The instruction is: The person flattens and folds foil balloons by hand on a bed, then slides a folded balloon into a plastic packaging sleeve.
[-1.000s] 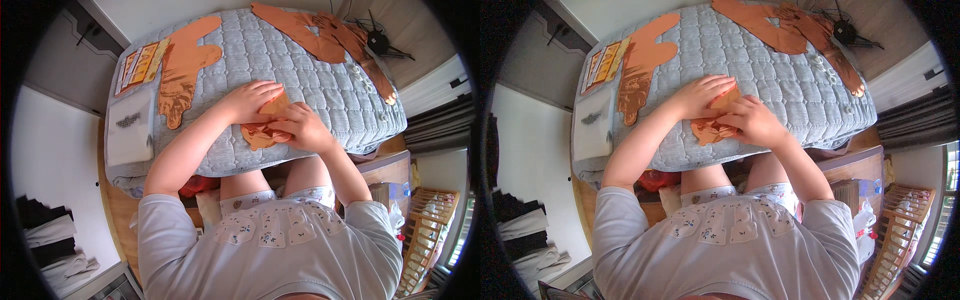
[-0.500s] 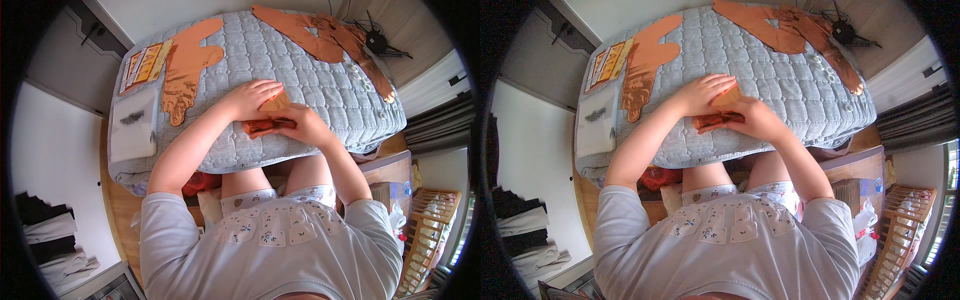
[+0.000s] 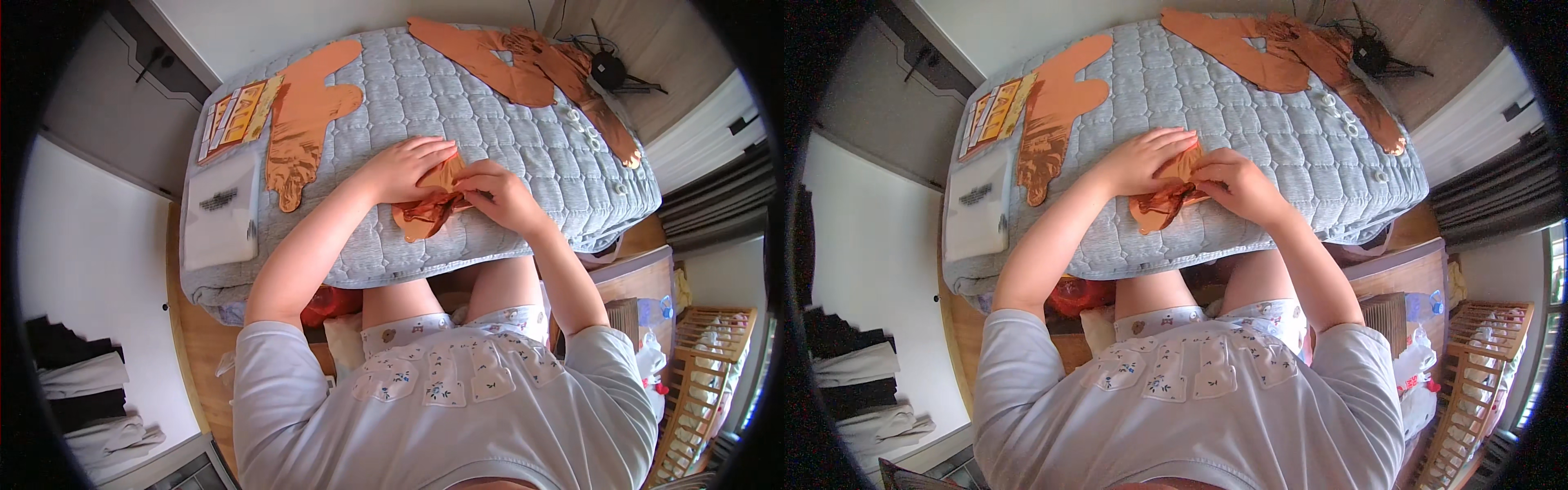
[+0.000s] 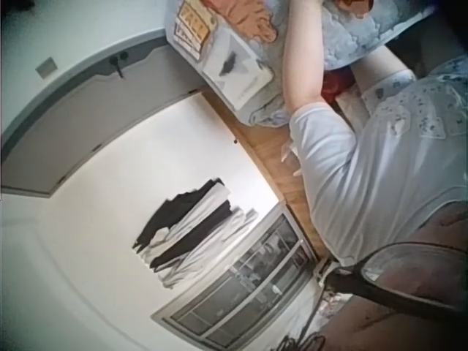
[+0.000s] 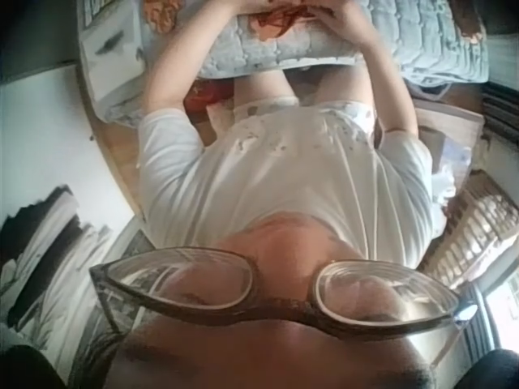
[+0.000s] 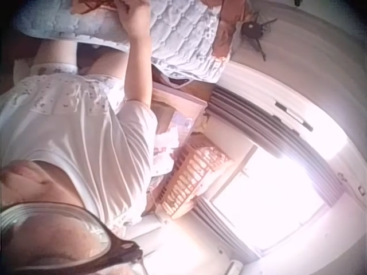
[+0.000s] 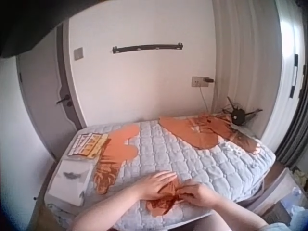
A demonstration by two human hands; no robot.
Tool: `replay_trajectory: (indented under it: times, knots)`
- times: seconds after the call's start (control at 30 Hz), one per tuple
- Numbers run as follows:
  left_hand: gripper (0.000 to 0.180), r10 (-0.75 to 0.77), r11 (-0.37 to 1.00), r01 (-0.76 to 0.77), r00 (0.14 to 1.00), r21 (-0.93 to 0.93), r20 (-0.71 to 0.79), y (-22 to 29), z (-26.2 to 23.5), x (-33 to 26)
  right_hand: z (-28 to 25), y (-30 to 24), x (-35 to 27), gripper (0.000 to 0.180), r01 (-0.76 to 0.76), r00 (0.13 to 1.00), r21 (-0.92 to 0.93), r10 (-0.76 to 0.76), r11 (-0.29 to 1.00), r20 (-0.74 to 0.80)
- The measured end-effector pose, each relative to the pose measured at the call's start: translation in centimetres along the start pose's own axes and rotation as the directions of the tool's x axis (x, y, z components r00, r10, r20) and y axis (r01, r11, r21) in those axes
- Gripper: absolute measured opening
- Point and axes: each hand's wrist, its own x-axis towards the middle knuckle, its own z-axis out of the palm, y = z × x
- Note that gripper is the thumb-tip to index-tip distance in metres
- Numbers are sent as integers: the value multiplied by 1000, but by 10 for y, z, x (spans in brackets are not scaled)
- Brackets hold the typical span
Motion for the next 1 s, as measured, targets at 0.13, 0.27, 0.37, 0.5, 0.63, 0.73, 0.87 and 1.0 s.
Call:
replay_trajectory:
  times: [0.13,0.27,0.37,0.5,0.63,0.73,0.87,1.0]
  knots:
    - [77,7,1000,-7,1000,0,1,0,0,0,-2,-2,4,21,10,1000,-97,-8,995,23]
    - [67,12,999,-13,1000,33,21,-3,0,1,4,4,14,21,-60,997,-6,60,998,40]
    - [57,-117,956,127,992,-266,55,1,-10,0,6,-5,19,24,-155,986,95,159,983,-39]
    - [51,-211,804,229,973,-549,97,0,-9,2,6,4,23,30,-163,986,82,164,983,-11]
    - [52,-219,548,220,969,-807,115,-17,-13,-5,2,-2,31,30,-155,980,-20,156,988,126]
    - [51,-193,391,173,976,-904,104,-23,-9,-8,7,1,33,31,-105,982,-37,109,994,153]
    - [54,-184,526,354,935,-773,303,-15,-14,-4,10,-2,33,32,-203,962,-61,211,977,174]
    - [59,-147,768,242,968,-593,204,-9,-17,-6,3,-5,32,32,-203,978,1,202,979,59]
